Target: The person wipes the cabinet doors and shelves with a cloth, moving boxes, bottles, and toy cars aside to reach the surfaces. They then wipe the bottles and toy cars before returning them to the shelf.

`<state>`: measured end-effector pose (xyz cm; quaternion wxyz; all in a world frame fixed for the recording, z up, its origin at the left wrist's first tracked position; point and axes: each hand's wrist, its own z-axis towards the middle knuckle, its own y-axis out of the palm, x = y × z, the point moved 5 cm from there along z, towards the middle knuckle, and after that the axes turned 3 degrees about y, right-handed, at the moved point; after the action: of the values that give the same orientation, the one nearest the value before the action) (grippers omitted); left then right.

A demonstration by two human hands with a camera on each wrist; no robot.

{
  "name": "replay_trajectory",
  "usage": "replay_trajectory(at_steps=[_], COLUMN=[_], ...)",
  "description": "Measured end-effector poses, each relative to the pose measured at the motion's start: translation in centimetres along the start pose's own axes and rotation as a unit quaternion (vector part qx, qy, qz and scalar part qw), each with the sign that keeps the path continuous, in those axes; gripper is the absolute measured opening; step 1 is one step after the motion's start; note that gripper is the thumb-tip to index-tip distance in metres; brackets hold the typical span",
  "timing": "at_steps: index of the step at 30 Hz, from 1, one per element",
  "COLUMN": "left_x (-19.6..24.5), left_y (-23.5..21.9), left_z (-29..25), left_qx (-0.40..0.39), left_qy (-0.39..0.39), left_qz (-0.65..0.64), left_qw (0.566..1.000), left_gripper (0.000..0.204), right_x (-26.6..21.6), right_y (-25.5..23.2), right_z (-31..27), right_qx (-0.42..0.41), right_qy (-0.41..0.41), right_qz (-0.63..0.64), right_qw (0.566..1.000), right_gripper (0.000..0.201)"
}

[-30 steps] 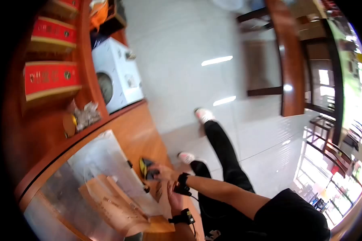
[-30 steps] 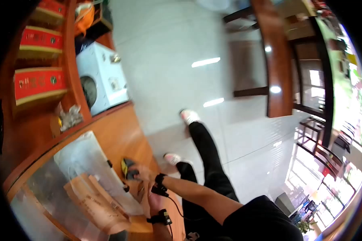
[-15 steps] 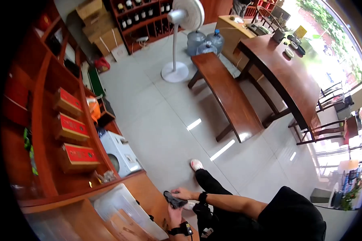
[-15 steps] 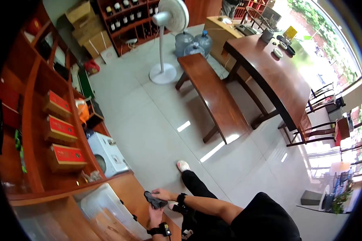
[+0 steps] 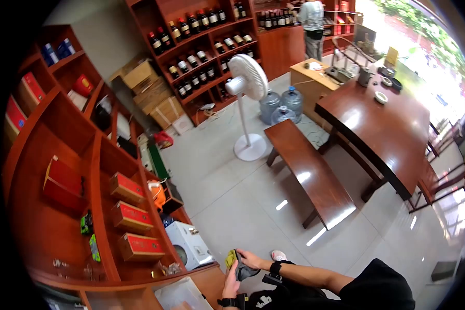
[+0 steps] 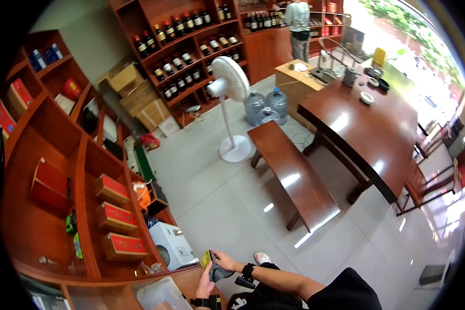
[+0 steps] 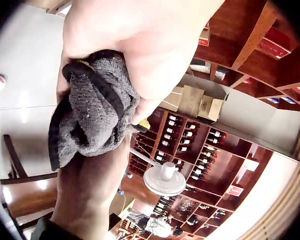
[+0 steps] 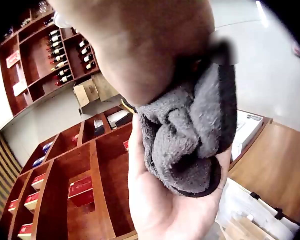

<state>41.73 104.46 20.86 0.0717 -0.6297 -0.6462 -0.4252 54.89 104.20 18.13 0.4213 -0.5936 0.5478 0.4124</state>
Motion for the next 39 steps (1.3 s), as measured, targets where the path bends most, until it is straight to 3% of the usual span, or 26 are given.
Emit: replay_trajectory(at_steps=[3, 4, 8, 10, 11, 13, 14, 15, 20, 23, 28, 31, 35, 38, 39], left_x=[2.1, 2.8, 5.6, 7.8, 5.7, 8.3, 10.0, 13.5, 18.9, 21.6, 22.9, 24.0, 21.1, 19.7, 19.2], left_y=[-0.6, -1.6, -5.2, -5.8, -9.6, -8.3, -7.2, -4.4, -5.4, -6.8, -9.6, -8.8, -11.1, -13.3, -14.0], left_z=[0.0, 0.2, 0.5, 0.8, 4.0, 5.0, 5.5, 3.7, 7.5, 8.4, 9.2, 6.7, 9.0, 11.7, 12.6], left_qx=[0.058, 0.076, 0.168, 0.183, 0.159, 0.183, 0.136, 0.157, 0.148, 0.135, 0.068, 0.131, 0.156, 0.267, 0.307], left_qy=[0.069, 0.092, 0.184, 0.219, 0.174, 0.177, 0.209, 0.22, 0.204, 0.211, 0.188, 0.164, 0.127, 0.194, 0.21], left_qz=[0.051, 0.051, 0.013, -0.013, -0.079, -0.099, -0.122, -0.105, -0.14, -0.155, -0.159, -0.169, -0.183, -0.162, -0.156], left_qw=[0.995, 0.992, 0.968, 0.958, 0.969, 0.962, 0.961, 0.957, 0.958, 0.956, 0.967, 0.963, 0.962, 0.93, 0.915], left_gripper=[0.051, 0.049, 0.048, 0.046, 0.046, 0.048, 0.05, 0.053, 0.064, 0.061, 0.053, 0.055, 0.052, 0.041, 0.039], right_x=[-2.0, -2.8, -6.2, -10.3, -12.0, -14.2, -14.0, -14.1, -21.0, -23.9, -22.9, -21.6, -18.2, -17.4, -16.7], right_y=[0.0, 0.1, 1.8, 2.1, 2.4, 3.1, 3.5, 3.8, 3.7, 4.9, 7.1, 8.4, 8.4, 8.1, 7.6], right_z=[1.1, 1.7, 3.6, 4.2, 5.1, 7.0, 8.5, 10.2, 16.1, 19.8, 23.7, 25.8, 29.3, 31.8, 33.0], right_qx=[0.052, -0.012, -0.04, -0.112, -0.15, -0.169, -0.17, -0.168, -0.213, -0.239, -0.279, -0.323, -0.362, -0.407, -0.428], right_qy=[-0.03, -0.017, -0.09, -0.112, -0.127, -0.235, -0.255, -0.276, -0.252, -0.254, -0.223, -0.204, -0.196, -0.188, -0.126], right_qz=[-0.021, -0.062, 0.057, -0.006, -0.037, -0.117, -0.144, -0.17, -0.289, -0.276, -0.277, -0.278, -0.298, -0.312, -0.282], right_qw=[0.998, 0.998, 0.994, 0.987, 0.98, 0.95, 0.941, 0.931, 0.898, 0.896, 0.892, 0.881, 0.861, 0.838, 0.849], right_gripper=[0.04, 0.058, 0.057, 0.062, 0.065, 0.073, 0.078, 0.082, 0.09, 0.083, 0.075, 0.068, 0.059, 0.057, 0.057])
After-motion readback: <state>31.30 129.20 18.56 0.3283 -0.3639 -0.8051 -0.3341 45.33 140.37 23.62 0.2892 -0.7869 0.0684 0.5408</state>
